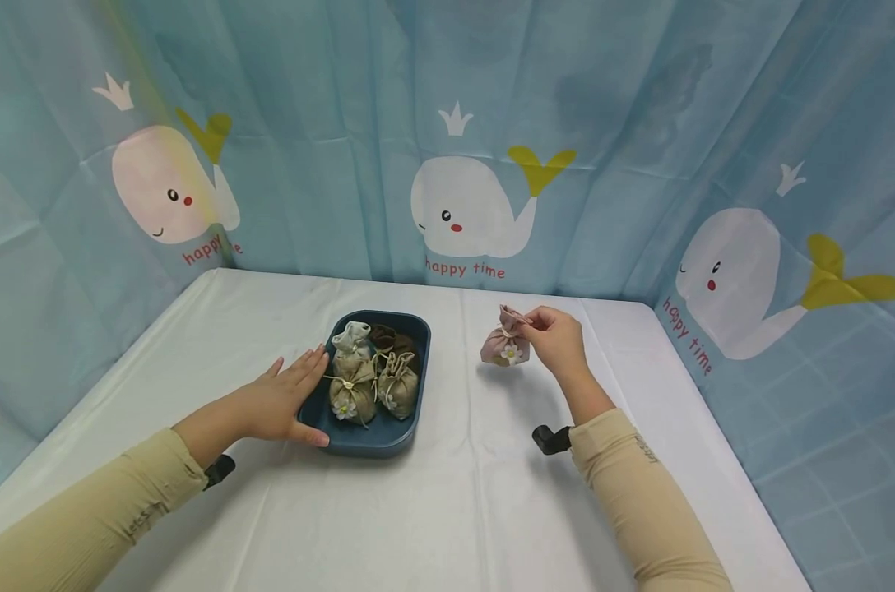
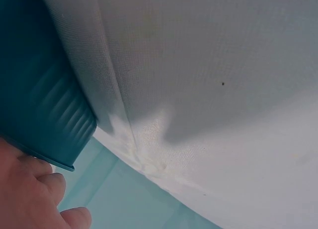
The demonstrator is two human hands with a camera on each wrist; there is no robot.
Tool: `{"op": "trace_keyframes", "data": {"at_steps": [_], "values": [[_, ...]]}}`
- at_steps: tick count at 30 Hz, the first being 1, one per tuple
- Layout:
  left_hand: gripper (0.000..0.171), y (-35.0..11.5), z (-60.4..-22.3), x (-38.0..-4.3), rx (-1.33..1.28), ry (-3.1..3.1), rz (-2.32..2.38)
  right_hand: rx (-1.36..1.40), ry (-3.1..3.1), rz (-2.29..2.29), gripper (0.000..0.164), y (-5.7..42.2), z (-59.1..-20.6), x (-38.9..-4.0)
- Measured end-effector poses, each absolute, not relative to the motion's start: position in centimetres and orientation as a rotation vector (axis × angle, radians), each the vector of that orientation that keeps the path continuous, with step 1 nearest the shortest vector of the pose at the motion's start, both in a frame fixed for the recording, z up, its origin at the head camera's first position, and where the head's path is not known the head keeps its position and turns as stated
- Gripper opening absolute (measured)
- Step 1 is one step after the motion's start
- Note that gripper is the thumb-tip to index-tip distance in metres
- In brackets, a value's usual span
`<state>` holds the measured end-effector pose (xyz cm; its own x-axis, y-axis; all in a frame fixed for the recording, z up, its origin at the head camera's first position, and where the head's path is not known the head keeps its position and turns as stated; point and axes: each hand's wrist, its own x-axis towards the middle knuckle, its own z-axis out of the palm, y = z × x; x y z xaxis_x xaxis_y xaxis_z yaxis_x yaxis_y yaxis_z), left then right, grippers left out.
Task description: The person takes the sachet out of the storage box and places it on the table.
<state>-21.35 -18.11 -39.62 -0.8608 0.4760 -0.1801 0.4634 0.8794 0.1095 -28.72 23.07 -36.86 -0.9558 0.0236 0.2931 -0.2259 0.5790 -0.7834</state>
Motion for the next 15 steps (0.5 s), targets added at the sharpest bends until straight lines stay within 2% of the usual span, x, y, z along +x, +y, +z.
{"op": "trace_keyframes", "data": {"at_steps": [15], "values": [[0.124,-18.1,-39.6,-21.4,0.717,2.838,0.090,0.038,-2.643,1.211,0.013,23.4,-39.6,-30.2]]}}
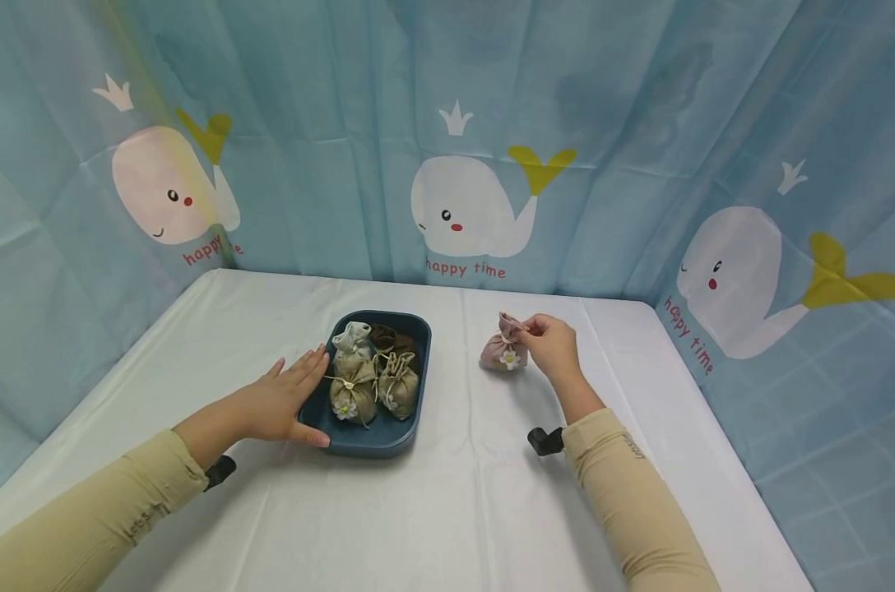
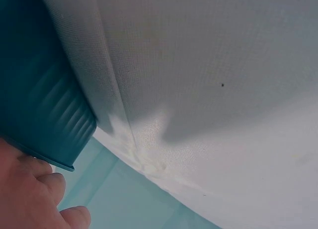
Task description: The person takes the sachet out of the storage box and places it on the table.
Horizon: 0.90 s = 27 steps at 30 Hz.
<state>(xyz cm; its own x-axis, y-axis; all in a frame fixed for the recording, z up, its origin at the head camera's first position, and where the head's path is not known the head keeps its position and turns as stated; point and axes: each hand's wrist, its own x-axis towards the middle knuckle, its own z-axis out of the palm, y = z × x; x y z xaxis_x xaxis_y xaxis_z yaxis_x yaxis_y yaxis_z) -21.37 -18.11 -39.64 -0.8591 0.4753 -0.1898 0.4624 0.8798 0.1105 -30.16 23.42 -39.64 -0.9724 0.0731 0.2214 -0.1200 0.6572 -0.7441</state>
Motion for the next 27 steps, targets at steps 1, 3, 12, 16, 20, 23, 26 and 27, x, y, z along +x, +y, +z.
{"op": "trace_keyframes", "data": {"at_steps": [1,3,12,16,20,23,26,27], "values": [[0.124,-18.1,-39.6,-21.4,0.715,2.838,0.095,0.036,-2.656,1.206,0.013,23.4,-39.8,-30.2],[0.124,-18.1,-39.7,-21.4,0.718,2.842,0.103,0.035,-2.675,1.193,0.014,23.4,-40.1,-30.1],[0.124,-18.2,-39.8,-21.4,0.719,2.847,0.096,0.036,-2.686,1.218,0.014,23.4,-40.4,-30.0],[0.125,-18.1,-39.8,-21.4,0.723,2.845,0.089,0.059,-2.684,1.206,0.021,23.5,-40.2,-30.0],[0.125,-18.1,-39.9,-21.4,0.724,2.847,0.087,0.060,-2.671,1.228,0.031,23.7,-39.7,-29.9],[0.125,-18.2,-39.9,-21.5,0.721,2.846,0.089,0.075,-2.640,1.268,0.035,23.9,-39.2,-29.9],[0.125,-18.2,-39.9,-21.5,0.717,2.844,0.090,0.100,-2.598,1.302,0.035,23.9,-38.7,-29.8],[0.125,-18.2,-39.9,-21.5,0.716,2.843,0.089,0.109,-2.592,1.307,0.034,23.8,-38.5,-29.8]]}}
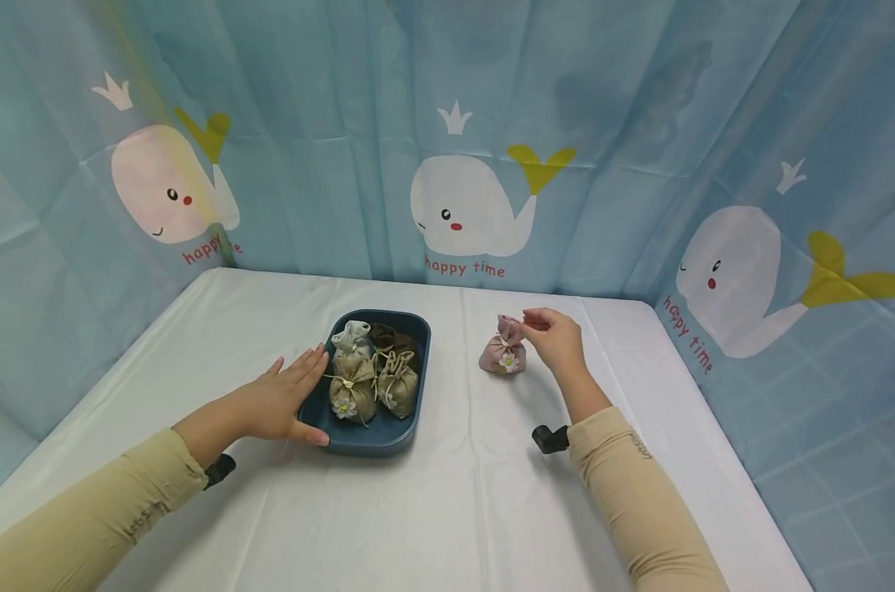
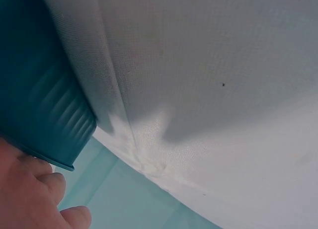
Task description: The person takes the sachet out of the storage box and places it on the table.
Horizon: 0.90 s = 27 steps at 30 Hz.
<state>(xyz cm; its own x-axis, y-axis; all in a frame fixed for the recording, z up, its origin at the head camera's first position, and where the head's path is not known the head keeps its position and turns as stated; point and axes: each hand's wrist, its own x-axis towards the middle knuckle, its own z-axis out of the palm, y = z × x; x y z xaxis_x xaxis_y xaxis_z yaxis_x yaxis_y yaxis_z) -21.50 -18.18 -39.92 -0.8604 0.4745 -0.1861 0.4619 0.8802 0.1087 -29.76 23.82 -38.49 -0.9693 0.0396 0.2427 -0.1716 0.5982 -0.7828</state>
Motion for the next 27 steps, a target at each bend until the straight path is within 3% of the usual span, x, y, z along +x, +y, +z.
{"op": "trace_keyframes", "data": {"at_steps": [15,27], "values": [[0.126,-18.2,-39.9,-21.5,0.708,2.842,0.085,0.345,-2.578,1.413,0.032,19.7,-34.9,-28.6],[0.126,-18.2,-39.8,-21.4,0.710,2.841,0.095,0.620,-2.724,1.363,0.030,14.4,-34.8,-27.3]]}}
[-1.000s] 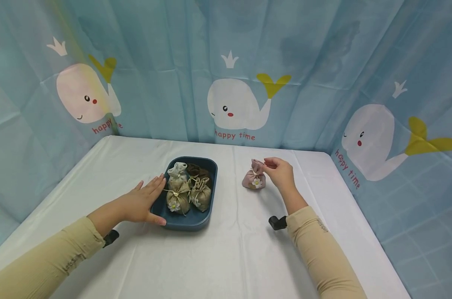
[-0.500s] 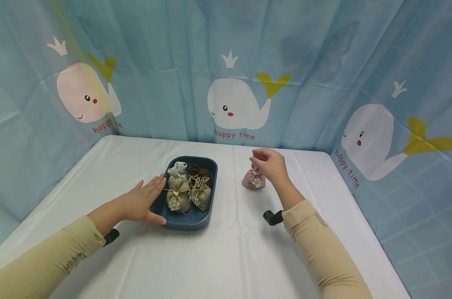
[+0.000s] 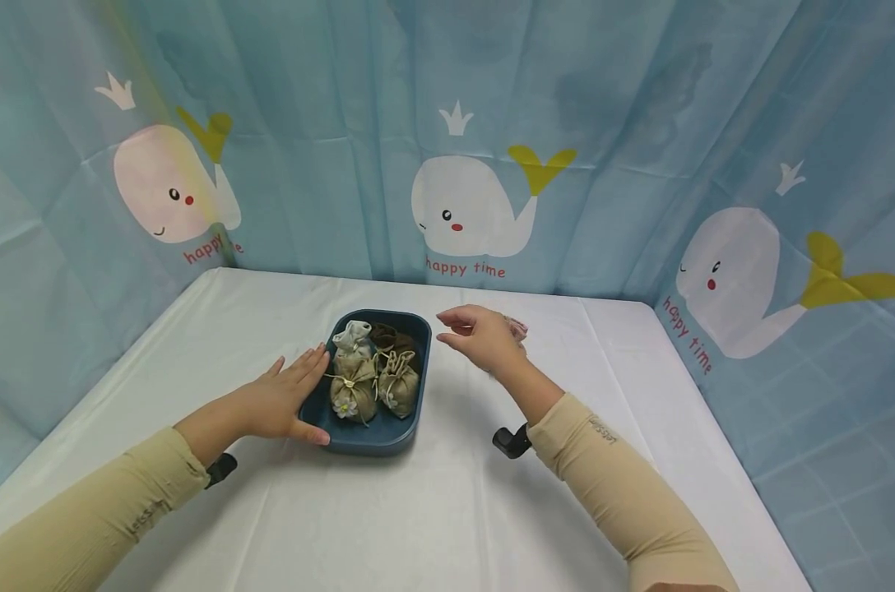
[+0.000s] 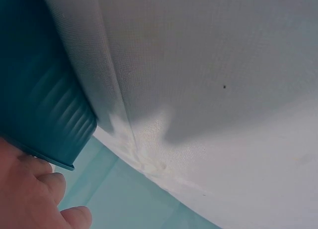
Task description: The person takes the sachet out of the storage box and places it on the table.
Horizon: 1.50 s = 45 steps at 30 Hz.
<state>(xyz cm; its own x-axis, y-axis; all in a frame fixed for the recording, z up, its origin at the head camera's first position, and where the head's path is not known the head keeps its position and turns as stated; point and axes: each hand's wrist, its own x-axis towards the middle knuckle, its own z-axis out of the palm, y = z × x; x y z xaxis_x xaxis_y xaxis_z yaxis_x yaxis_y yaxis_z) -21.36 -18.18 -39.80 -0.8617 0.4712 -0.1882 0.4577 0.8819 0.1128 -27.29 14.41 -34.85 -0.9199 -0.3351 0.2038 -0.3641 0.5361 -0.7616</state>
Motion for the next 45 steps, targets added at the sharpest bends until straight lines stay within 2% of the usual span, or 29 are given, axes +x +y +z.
{"op": "trace_keyframes", "data": {"at_steps": [10,18,29,37,45], "values": [[0.125,-18.1,-39.5,-21.2,0.708,2.841,0.103,0.905,-2.813,1.223,0.035,11.6,-36.2,-26.5],[0.125,-18.1,-39.6,-21.2,0.715,2.843,0.098,0.949,-2.860,1.092,0.037,9.9,-37.3,-26.2],[0.123,-18.0,-39.5,-21.1,0.719,2.841,0.116,0.958,-2.881,0.980,0.026,9.2,-38.2,-25.7],[0.124,-18.0,-39.5,-21.2,0.714,2.840,0.132,0.881,-2.900,1.012,0.007,8.9,-38.2,-25.9],[0.124,-18.0,-39.5,-21.1,0.716,2.840,0.131,0.854,-2.867,1.055,0.009,8.7,-38.4,-26.0]]}}
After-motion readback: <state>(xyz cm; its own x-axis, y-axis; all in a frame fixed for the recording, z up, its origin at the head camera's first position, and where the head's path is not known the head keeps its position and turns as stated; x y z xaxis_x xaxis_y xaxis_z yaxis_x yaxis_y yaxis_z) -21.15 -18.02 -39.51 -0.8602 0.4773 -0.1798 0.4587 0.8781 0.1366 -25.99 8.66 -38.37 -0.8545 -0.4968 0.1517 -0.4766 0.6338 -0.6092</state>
